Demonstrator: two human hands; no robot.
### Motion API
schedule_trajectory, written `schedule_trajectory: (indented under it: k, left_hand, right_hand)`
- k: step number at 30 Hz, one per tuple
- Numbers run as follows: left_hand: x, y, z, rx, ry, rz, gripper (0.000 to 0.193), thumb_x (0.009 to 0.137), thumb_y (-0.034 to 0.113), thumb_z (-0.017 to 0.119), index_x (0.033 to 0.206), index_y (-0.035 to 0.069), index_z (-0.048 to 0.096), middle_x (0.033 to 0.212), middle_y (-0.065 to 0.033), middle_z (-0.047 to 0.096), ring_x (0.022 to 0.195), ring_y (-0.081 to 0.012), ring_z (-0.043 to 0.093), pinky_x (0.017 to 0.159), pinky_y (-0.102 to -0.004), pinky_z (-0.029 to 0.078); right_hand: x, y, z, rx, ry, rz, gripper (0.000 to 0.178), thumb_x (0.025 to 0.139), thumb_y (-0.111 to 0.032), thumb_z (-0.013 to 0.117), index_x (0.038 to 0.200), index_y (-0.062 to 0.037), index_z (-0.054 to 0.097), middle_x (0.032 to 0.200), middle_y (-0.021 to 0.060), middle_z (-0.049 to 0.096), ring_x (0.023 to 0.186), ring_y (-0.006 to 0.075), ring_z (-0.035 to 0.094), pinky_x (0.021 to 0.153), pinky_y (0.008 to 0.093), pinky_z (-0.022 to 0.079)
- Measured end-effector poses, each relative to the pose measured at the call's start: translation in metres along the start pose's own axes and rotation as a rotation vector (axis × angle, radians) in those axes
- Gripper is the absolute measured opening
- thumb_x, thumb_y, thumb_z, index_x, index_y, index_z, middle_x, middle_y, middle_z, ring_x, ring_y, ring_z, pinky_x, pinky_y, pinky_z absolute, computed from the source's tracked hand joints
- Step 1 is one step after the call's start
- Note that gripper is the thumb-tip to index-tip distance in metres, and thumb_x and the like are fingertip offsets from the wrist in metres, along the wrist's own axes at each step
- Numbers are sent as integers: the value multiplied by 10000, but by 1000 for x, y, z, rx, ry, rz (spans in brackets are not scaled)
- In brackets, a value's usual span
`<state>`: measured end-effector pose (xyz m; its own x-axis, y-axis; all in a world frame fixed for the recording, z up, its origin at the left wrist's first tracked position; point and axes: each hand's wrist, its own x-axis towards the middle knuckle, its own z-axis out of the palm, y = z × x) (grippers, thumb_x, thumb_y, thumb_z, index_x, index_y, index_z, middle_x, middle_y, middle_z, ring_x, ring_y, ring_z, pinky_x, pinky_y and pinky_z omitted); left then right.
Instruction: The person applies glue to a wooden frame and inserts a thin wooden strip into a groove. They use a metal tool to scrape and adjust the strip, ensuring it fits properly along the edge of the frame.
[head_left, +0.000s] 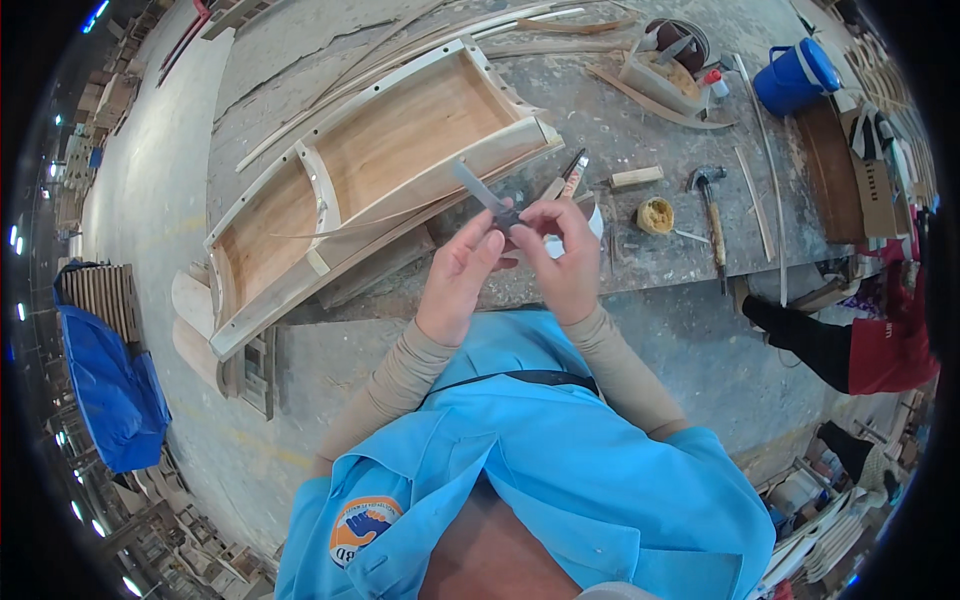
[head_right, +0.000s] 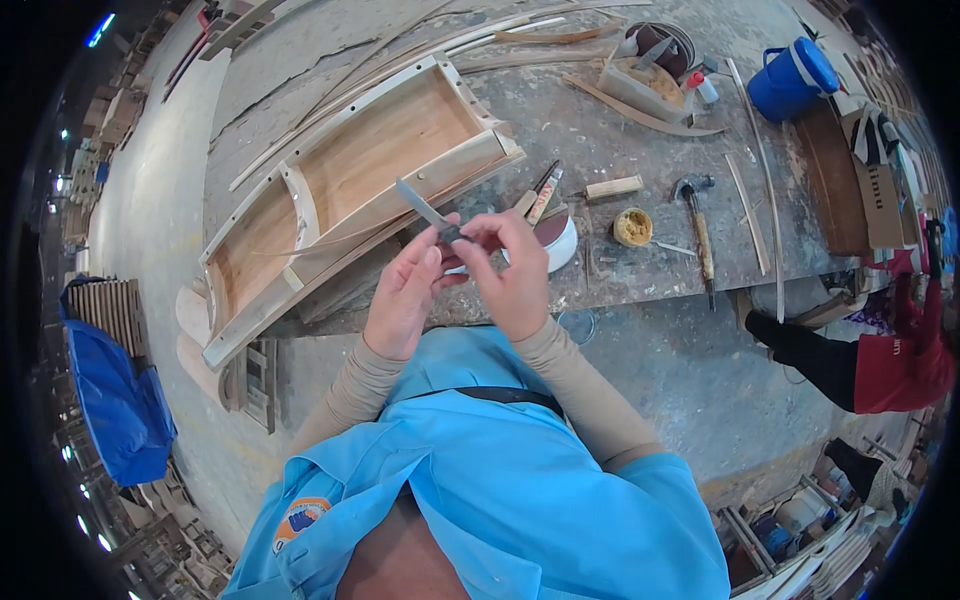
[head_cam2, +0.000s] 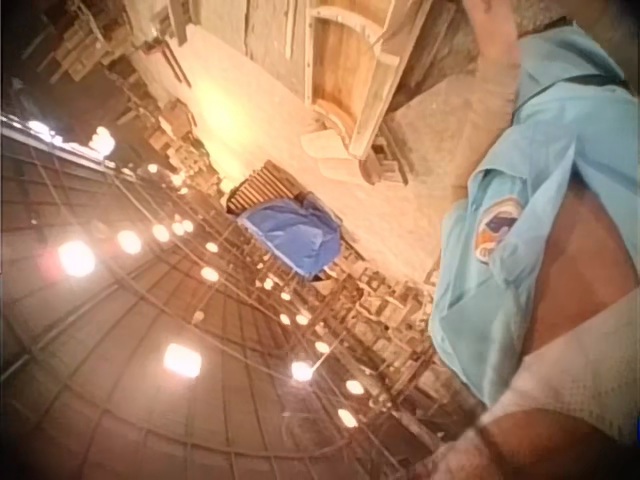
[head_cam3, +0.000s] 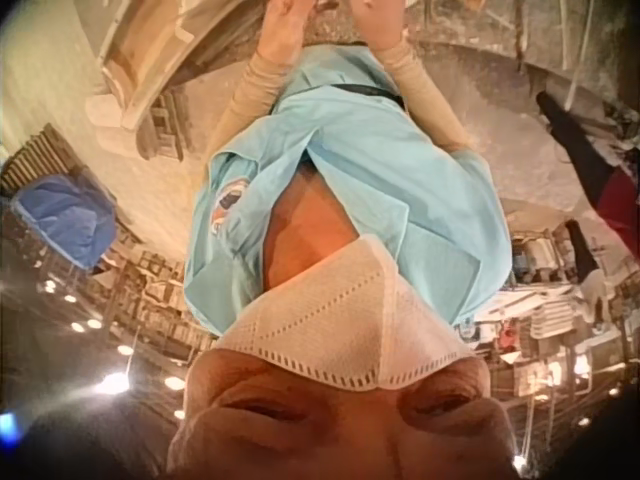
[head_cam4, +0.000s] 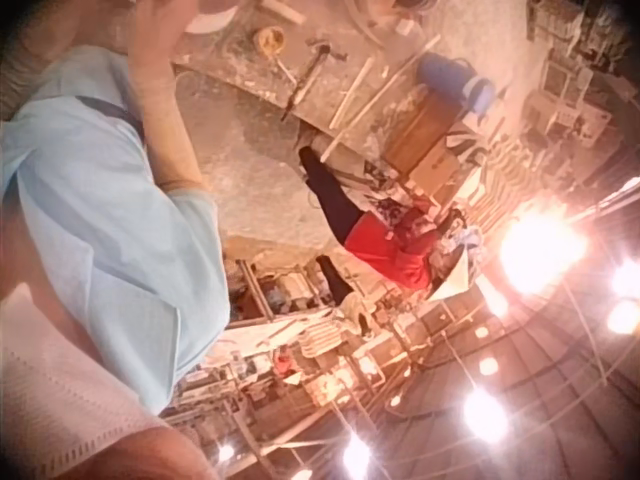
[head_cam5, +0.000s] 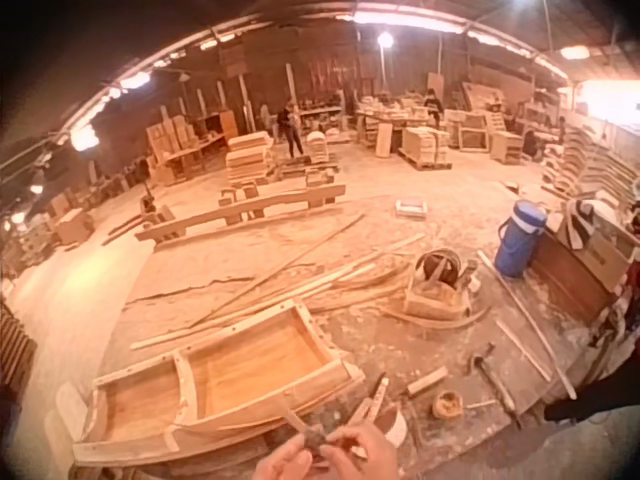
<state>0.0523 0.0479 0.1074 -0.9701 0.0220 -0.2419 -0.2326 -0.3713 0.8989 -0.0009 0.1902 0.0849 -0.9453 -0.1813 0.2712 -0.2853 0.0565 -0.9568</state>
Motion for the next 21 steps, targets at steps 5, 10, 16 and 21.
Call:
schedule_trajectory:
  k: [5, 10, 16, 21]
  left_hand:
    - [-3, -1, -1, 53, 109, 20, 430, 1079, 231, 465, 1446, 6, 452, 1256, -92, 627, 1161, -187, 616, 986, -356, 498]
    - [0, 6, -7, 107, 163, 38, 325, 1056, 190, 519, 1316, -4, 534, 1184, -93, 655, 1091, -170, 645, 930, -330, 529]
    - [2, 24, -18, 289, 224, 86, 215, 1055, 163, 515, 1201, 13, 563, 1025, -54, 689, 929, -130, 662, 844, -286, 532]
    - [3, 59, -46, 436, 285, 132, 196, 1053, 135, 514, 1163, -16, 573, 970, -95, 697, 812, -148, 678, 764, -278, 544]
  right_hand:
    - [-1, 1, 9, 2, -40, -115, 209, 819, -6, 742, 988, -21, 621, 853, 94, 581, 705, 203, 593, 637, 309, 491]
    - [2, 5, 19, 43, -66, -96, 206, 814, 0, 738, 978, -24, 616, 859, 95, 574, 704, 217, 590, 629, 325, 489]
    - [9, 4, 24, 138, -136, -77, 177, 849, -19, 717, 997, -18, 620, 889, 97, 595, 738, 203, 619, 662, 323, 499]
    - [17, 30, 19, 236, -132, 205, 112, 969, -104, 631, 992, 6, 625, 875, 87, 653, 771, 138, 629, 713, 286, 504]
